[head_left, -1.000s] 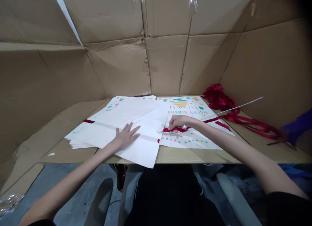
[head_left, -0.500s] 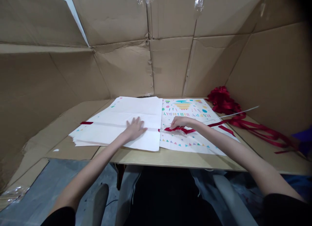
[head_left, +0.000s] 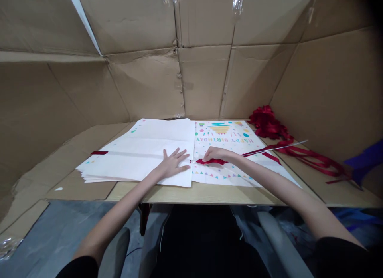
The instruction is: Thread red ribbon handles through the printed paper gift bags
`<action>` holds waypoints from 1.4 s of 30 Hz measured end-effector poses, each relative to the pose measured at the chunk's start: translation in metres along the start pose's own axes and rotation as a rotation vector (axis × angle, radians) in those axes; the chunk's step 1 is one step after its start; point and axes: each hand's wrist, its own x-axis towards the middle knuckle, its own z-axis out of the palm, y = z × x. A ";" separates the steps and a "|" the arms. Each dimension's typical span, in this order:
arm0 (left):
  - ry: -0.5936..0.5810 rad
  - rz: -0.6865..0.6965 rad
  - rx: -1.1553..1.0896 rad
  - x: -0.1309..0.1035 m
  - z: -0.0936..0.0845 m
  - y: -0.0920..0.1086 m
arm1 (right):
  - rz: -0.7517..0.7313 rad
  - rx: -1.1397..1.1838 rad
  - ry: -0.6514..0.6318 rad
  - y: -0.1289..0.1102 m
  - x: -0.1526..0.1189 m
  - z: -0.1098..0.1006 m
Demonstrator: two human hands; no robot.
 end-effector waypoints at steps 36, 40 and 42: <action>0.003 0.033 0.105 -0.003 0.011 -0.004 | -0.153 -0.283 0.023 0.099 -0.059 -0.080; 0.028 0.047 0.125 -0.004 0.011 -0.004 | -0.129 -0.475 0.359 0.136 -0.094 -0.100; 0.013 0.047 0.119 -0.004 0.011 -0.005 | -0.044 -0.488 0.424 0.158 -0.111 -0.112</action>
